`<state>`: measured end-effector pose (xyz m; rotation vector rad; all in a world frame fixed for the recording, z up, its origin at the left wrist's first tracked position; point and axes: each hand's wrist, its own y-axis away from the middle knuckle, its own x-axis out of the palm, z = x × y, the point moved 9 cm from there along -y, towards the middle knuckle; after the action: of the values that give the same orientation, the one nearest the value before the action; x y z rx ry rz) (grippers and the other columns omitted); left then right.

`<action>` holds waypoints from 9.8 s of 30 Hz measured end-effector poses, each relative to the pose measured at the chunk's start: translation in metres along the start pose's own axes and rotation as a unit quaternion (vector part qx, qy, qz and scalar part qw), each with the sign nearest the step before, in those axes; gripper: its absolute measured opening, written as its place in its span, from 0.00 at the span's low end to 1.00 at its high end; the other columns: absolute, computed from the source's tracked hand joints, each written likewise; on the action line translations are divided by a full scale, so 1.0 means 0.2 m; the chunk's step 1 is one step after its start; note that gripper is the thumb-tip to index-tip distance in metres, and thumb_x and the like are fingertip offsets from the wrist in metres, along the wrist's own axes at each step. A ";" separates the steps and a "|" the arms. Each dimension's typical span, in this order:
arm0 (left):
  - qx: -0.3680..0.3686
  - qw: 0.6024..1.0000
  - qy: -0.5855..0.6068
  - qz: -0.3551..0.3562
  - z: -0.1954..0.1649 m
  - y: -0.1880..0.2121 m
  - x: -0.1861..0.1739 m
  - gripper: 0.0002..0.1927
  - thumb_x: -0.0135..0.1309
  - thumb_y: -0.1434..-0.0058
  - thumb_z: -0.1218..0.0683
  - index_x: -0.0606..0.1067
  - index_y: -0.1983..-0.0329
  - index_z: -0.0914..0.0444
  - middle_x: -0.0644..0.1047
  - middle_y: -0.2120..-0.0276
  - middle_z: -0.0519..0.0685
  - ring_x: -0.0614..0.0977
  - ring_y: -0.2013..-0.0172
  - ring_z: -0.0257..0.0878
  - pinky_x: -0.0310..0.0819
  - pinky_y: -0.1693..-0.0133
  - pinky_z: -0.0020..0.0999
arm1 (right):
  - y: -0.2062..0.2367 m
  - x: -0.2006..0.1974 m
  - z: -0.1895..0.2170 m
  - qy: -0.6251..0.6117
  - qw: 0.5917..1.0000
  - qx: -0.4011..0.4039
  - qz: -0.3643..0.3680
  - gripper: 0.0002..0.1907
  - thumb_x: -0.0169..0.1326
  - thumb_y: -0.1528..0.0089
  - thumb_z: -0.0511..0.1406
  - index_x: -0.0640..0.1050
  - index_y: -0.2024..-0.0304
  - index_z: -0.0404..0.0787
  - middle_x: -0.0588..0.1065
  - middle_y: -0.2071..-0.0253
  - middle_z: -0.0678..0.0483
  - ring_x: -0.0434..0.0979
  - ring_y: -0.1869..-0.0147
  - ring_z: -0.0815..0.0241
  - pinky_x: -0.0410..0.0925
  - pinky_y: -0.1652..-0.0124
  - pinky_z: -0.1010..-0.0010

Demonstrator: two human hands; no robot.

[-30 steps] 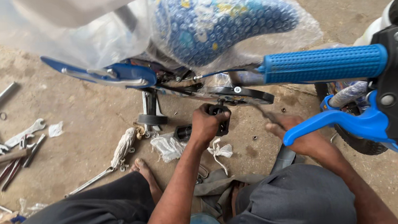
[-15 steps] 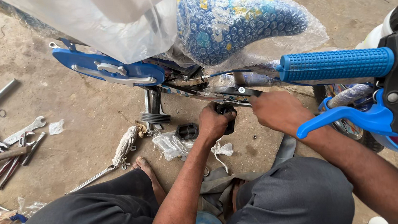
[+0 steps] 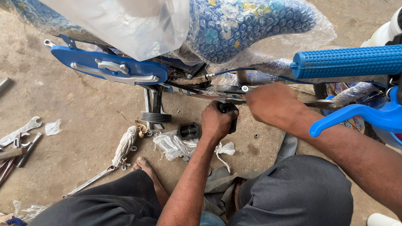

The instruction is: The person assembles a blue children's bicycle, tightening the crankset and chain guard with a wrench, then attaching a red and green air pump to the handlebar area.

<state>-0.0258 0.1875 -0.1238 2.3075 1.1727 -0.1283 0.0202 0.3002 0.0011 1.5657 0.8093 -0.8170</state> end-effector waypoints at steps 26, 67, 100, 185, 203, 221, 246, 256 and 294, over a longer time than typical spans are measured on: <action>0.039 0.986 -0.140 -0.083 -0.08 0.07 0.02 0.20 0.63 0.46 0.48 0.75 0.58 0.66 0.81 0.64 0.64 0.82 0.60 0.64 0.74 0.57 0.57 | 0.12 0.24 -0.05 -0.105 0.985 0.013 -0.138 0.13 0.49 0.40 0.34 0.73 0.53 0.39 0.79 0.65 0.44 0.82 0.63 0.43 0.73 0.69 0.49; -0.012 0.987 -0.109 -0.121 0.18 -0.06 -0.16 0.24 0.64 0.50 0.45 0.77 0.53 0.61 0.82 0.61 0.62 0.82 0.55 0.61 0.75 0.55 0.54 | 0.01 0.33 0.05 -0.441 0.812 -0.009 -0.383 0.10 0.55 0.30 0.40 0.75 0.55 0.40 0.77 0.58 0.42 0.77 0.58 0.39 0.70 0.61 0.53; 0.052 0.982 -0.115 -0.143 0.19 -0.09 -0.10 0.17 0.59 0.42 0.48 0.73 0.59 0.64 0.80 0.66 0.63 0.81 0.62 0.63 0.72 0.60 0.57 | -0.12 0.33 0.12 -0.150 0.973 0.046 -0.170 0.12 0.45 0.35 0.37 0.73 0.52 0.39 0.79 0.62 0.41 0.81 0.62 0.41 0.74 0.63 0.48; 0.048 0.985 -0.126 -0.107 0.16 -0.06 -0.06 0.18 0.59 0.42 0.47 0.75 0.55 0.63 0.82 0.64 0.61 0.83 0.61 0.61 0.73 0.59 0.57 | -0.14 -0.01 0.25 0.231 0.967 -0.067 -0.080 0.07 0.56 0.42 0.35 0.79 0.66 0.36 0.76 0.74 0.52 0.78 0.68 0.56 0.70 0.71 0.62; 0.047 0.974 -0.168 -0.146 0.15 -0.01 -0.05 0.19 0.62 0.45 0.48 0.74 0.56 0.62 0.81 0.65 0.60 0.82 0.62 0.61 0.73 0.60 0.58 | 0.26 -0.29 0.17 0.067 0.963 -0.022 -0.262 0.09 0.55 0.47 0.33 0.82 0.66 0.38 0.80 0.69 0.47 0.82 0.63 0.49 0.75 0.70 0.58; 0.065 0.982 -0.122 -0.126 0.02 -0.06 -0.06 0.24 0.62 0.47 0.46 0.75 0.49 0.60 0.82 0.61 0.61 0.82 0.56 0.61 0.74 0.54 0.56 | 0.50 0.13 -0.29 -0.089 0.941 0.064 -0.319 0.08 0.58 0.41 0.39 0.78 0.71 0.43 0.76 0.75 0.47 0.80 0.67 0.45 0.70 0.68 0.52; -0.008 0.997 -0.058 -0.052 0.09 -0.05 -0.08 0.23 0.63 0.50 0.45 0.79 0.55 0.61 0.83 0.61 0.57 0.84 0.55 0.56 0.76 0.53 0.50 | 0.35 -0.01 -0.11 -0.159 0.984 0.033 -0.074 0.14 0.54 0.43 0.36 0.78 0.58 0.33 0.79 0.66 0.38 0.79 0.57 0.37 0.71 0.57 0.46; 0.076 0.978 -0.137 -0.138 0.10 -0.01 -0.02 0.17 0.59 0.41 0.48 0.75 0.56 0.63 0.82 0.61 0.58 0.82 0.59 0.60 0.73 0.58 0.57 | 0.20 0.22 -0.09 -0.125 0.991 0.010 0.044 0.18 0.50 0.45 0.30 0.74 0.52 0.31 0.78 0.63 0.36 0.80 0.55 0.35 0.72 0.56 0.46; 0.077 0.965 -0.194 -0.156 0.21 -0.21 -0.09 0.15 0.59 0.41 0.52 0.70 0.58 0.64 0.79 0.62 0.62 0.81 0.66 0.64 0.73 0.64 0.61 | 0.03 -0.14 0.26 -0.051 0.983 -0.143 -0.101 0.06 0.53 0.51 0.30 0.81 0.75 0.35 0.80 0.67 0.42 0.81 0.61 0.42 0.74 0.62 0.51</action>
<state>-0.0623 0.1731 -0.1702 2.0749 1.3380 -0.7757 0.0067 0.2469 0.0209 1.1924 0.9765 -0.8767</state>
